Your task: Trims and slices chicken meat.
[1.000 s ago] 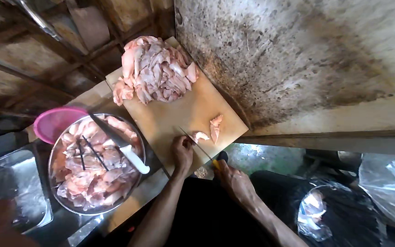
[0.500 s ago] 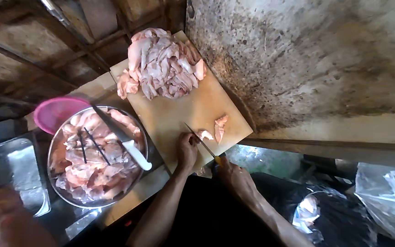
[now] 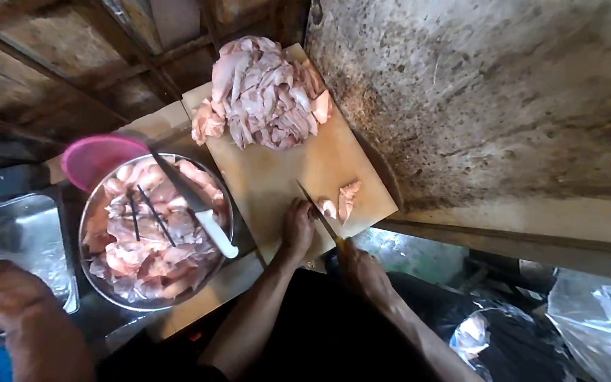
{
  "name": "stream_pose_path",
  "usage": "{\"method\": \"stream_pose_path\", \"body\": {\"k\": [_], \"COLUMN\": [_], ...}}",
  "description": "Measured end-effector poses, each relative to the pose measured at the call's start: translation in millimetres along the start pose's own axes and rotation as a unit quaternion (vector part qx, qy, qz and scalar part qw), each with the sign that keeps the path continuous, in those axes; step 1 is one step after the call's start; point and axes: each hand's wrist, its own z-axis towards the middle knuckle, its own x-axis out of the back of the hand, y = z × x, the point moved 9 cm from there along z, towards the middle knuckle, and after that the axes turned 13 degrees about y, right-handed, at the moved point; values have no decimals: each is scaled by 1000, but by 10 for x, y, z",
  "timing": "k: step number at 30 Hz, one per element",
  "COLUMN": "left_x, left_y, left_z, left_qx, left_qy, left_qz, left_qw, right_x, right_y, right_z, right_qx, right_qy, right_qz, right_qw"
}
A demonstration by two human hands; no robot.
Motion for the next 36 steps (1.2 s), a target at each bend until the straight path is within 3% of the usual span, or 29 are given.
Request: {"method": "stream_pose_path", "body": {"k": [4, 11, 13, 17, 24, 30, 34, 36], "left_x": [-55, -201, -147, 40, -264, -343, -759, -1021], "left_y": [14, 71, 86, -45, 33, 252, 651, 886], "left_z": [81, 48, 21, -83, -190, -167, -107, -35], "left_qx": [14, -40, -56, -6, 3, -25, -110, -156], "left_qy": [-36, -74, -46, -8, -59, -101, -108, -164], "left_qz": [1, 31, 23, 2, -41, -3, 12, 62], "left_qw": [999, 996, 997, 1000, 997, 995, 988, 972], "right_x": [-40, -334, -299, -239, -258, 242, 491, 531], "right_y": [-153, 515, 482, 362, 391, 555, 906, 1128], "right_z": [383, 20, 79, 206, 199, 1, -277, -517], "right_qx": [25, 11, 7, -2, 13, 33, -1, -30], "right_qy": [35, 19, 28, 41, 33, 223, 283, 286], "right_qz": [29, 42, 36, 76, 86, 260, 254, 226], "right_qw": [999, 999, 999, 996, 996, 939, 925, 931]}}
